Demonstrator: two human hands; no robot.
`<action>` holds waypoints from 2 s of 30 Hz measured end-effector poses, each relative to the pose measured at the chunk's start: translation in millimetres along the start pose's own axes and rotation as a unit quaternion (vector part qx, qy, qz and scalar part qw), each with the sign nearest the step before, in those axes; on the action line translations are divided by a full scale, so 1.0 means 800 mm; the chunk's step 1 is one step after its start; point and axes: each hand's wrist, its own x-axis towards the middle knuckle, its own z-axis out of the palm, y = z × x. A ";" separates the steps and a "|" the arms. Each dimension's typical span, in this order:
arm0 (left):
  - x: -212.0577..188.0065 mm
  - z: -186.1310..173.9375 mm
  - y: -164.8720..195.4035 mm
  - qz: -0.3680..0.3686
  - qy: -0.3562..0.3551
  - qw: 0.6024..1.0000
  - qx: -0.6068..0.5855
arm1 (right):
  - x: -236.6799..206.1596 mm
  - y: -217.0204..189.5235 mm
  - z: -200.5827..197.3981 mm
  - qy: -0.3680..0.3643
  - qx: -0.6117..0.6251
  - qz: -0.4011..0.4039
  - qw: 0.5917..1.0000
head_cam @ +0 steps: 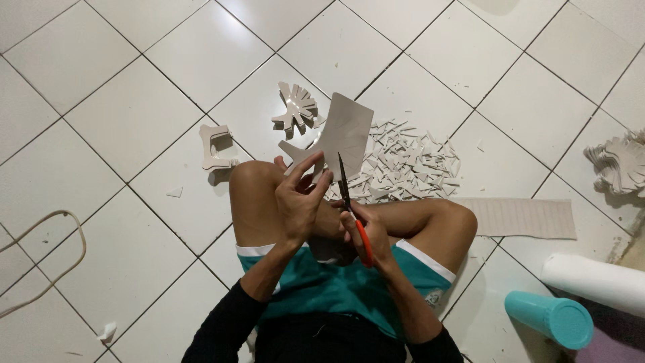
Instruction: The person sits on the tiled floor and cuts sheets of thin foam into decorative shapes using scissors, trimming curved outlines and small details. Cut scrap pieces accumulate on the floor beside them as they work through the foam pieces one at a time.
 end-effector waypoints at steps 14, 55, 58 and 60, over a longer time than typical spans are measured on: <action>-0.005 0.001 0.004 0.014 -0.015 1.000 -0.023 | -0.005 -0.011 0.003 0.024 -0.009 0.008 1.000; 0.065 -0.051 0.081 0.020 -0.289 0.923 0.253 | -0.006 -0.016 -0.017 -0.080 0.065 0.059 0.993; 0.063 -0.050 0.073 0.005 -0.275 0.935 0.222 | -0.005 -0.022 -0.021 -0.105 0.082 0.072 0.988; 0.062 -0.046 0.066 0.009 -0.263 0.946 0.190 | -0.004 -0.025 -0.020 -0.141 0.164 0.063 0.974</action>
